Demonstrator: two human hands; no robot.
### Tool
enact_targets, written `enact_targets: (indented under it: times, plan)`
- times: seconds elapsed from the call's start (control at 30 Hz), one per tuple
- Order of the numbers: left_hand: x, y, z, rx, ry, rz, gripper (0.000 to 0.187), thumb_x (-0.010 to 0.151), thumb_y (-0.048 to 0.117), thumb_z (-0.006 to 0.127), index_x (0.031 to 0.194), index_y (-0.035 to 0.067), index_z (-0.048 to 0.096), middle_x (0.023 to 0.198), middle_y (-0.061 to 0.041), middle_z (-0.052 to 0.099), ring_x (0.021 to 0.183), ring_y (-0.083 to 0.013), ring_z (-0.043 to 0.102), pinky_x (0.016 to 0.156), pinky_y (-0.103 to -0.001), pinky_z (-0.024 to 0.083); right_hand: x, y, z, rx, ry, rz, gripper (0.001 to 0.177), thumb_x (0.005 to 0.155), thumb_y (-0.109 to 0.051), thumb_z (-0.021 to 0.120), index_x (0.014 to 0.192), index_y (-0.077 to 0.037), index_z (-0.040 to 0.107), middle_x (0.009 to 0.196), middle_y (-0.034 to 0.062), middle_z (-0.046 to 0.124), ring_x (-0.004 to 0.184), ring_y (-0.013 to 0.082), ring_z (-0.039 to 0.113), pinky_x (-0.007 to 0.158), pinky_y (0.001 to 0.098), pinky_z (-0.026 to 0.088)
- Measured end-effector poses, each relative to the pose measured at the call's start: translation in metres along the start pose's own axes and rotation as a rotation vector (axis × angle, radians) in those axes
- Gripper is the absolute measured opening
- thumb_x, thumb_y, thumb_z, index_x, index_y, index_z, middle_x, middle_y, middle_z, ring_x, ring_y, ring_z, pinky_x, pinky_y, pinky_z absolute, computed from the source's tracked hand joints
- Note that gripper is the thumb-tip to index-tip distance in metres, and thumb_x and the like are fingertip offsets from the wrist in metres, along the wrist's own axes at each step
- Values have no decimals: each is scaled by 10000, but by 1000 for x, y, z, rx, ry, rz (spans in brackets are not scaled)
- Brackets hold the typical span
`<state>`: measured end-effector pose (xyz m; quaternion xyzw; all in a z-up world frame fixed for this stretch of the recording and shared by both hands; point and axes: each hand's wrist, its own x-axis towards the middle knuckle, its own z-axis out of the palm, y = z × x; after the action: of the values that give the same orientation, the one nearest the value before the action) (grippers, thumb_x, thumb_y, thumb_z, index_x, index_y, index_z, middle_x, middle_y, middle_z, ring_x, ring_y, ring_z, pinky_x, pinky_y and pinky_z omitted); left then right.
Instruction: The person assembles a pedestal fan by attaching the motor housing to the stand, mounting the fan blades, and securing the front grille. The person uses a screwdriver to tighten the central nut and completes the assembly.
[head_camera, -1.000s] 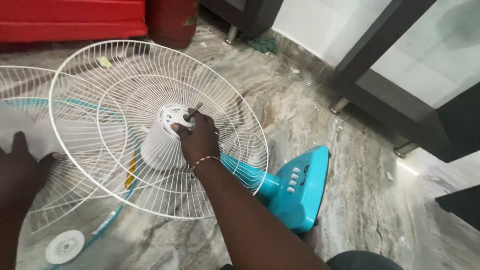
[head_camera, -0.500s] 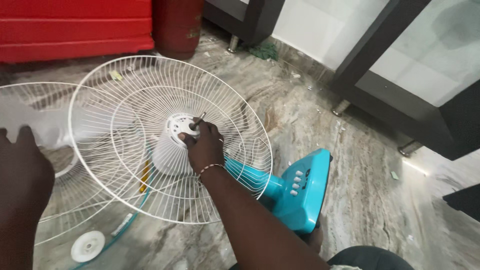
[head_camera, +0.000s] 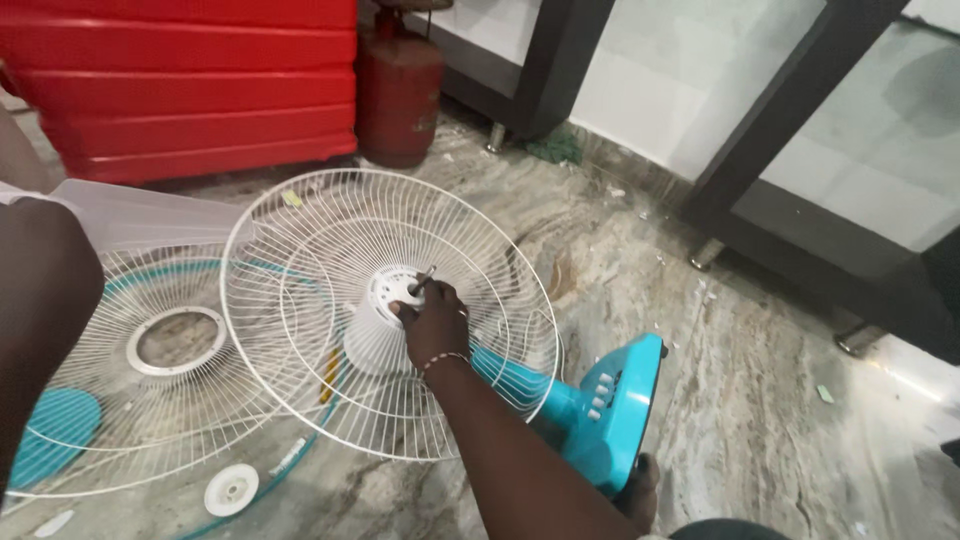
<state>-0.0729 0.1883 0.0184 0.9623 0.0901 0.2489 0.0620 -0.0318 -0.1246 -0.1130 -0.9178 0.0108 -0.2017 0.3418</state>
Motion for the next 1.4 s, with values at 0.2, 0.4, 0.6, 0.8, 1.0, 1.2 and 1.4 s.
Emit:
enact_targets:
  times: [0.2,0.4,0.6,0.8,1.0,1.2,1.4]
  plan:
    - [26,14,-55,126,-118,17,236,1054,73,528,1136,-73,695,899,-276,731,756,-368,757,658,-463,591,6,8,-2,9,-41,11,592,844,-394,796,1347,-151,597,1340,134,578,1209,357,576,1004,470,491]
    - [40,60,-59,90,32,30,232,990,91,573,1119,-43,711,924,-246,733,797,-354,741,666,-461,590,5,3,-7,12,-65,15,590,860,-393,787,1360,-149,589,1343,131,562,1224,345,563,1003,458,494]
    - [-3,165,-2,-156,22,571,375,923,-15,530,1296,-12,563,1146,-240,692,987,-344,704,842,-443,585,3,12,-10,26,-112,25,525,880,-376,770,1312,-127,608,1389,139,564,1267,355,556,1058,458,469]
    - [-47,195,35,-290,317,972,434,807,58,596,1233,-18,623,1314,-210,671,1212,-328,652,1038,-423,526,12,59,16,-56,-404,-261,523,1009,-148,483,1523,-56,447,1503,229,515,1379,359,511,1140,465,402]
    - [-47,195,58,-180,78,952,322,866,80,599,1161,-28,671,1244,-211,692,1184,-318,672,967,-399,551,0,65,20,-313,-358,-349,484,956,-76,491,1438,-37,512,1334,246,633,1188,375,643,1007,499,481]
    - [-37,195,52,-231,236,996,358,791,86,630,1120,-40,693,1203,-216,709,1130,-316,693,932,-391,569,-9,34,-7,-164,-309,-24,373,1032,-281,514,1357,-104,557,1291,184,667,1161,380,639,1004,514,481]
    - [-16,211,37,-295,-103,705,84,840,86,656,910,65,698,978,-138,737,909,-331,725,768,-441,583,0,43,-6,-139,-113,-284,596,1015,-320,540,1519,-42,383,1516,225,487,1343,467,465,1116,539,351]
